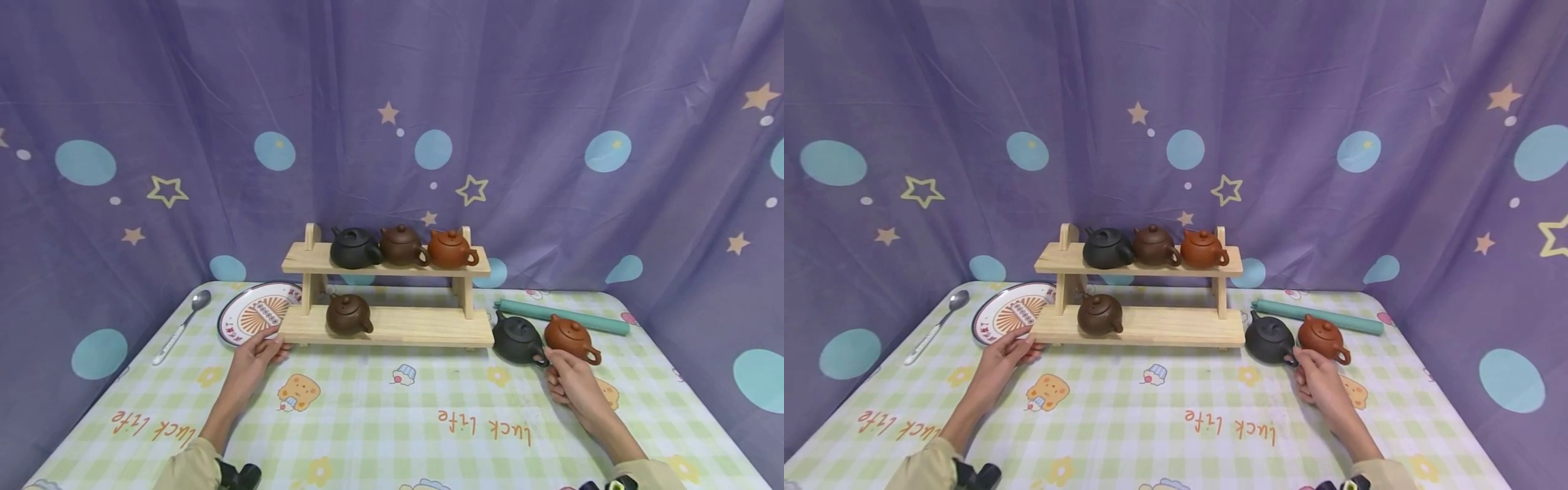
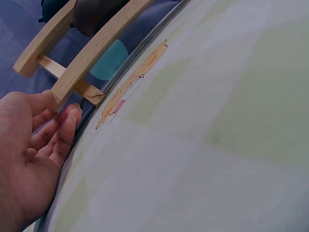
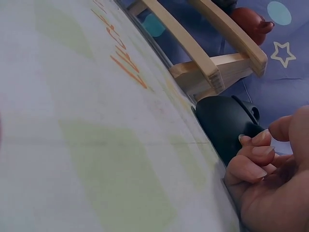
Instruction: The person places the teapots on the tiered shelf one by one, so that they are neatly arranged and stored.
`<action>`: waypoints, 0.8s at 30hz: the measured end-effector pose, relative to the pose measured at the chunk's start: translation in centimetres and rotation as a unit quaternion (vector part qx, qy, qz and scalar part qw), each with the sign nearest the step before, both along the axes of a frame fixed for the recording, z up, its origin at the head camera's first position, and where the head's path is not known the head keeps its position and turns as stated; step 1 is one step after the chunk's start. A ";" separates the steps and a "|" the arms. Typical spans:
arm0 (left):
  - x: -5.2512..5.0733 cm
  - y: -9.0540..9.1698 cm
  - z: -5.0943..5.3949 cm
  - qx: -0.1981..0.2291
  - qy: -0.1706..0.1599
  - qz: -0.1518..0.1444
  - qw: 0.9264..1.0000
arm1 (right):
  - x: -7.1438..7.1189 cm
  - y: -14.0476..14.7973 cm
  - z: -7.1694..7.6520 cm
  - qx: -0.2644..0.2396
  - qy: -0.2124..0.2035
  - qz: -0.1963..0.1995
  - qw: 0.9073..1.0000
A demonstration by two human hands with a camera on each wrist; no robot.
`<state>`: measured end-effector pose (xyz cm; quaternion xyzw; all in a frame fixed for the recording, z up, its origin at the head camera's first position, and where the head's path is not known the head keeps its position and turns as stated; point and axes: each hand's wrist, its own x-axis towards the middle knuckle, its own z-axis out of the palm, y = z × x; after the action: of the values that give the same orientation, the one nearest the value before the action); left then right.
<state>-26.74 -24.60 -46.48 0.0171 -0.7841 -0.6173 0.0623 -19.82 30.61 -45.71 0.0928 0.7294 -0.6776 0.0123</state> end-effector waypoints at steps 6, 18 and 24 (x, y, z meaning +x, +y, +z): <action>0.0 0.0 -0.1 0.002 -0.002 -0.001 1.000 | 0.0 -0.1 0.1 0.007 -0.006 0.012 1.000; 0.0 -0.1 -0.1 -0.004 0.006 0.001 1.000 | -0.1 -0.2 0.1 0.006 -0.010 0.009 1.000; 0.0 -0.1 -0.1 -0.010 0.013 -0.001 1.000 | 0.0 -0.4 0.1 0.004 -0.009 -0.001 1.000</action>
<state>-26.76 -24.66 -46.58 0.0084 -0.7891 -0.6100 0.0720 -19.86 30.19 -45.66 0.1001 0.7318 -0.6739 0.0179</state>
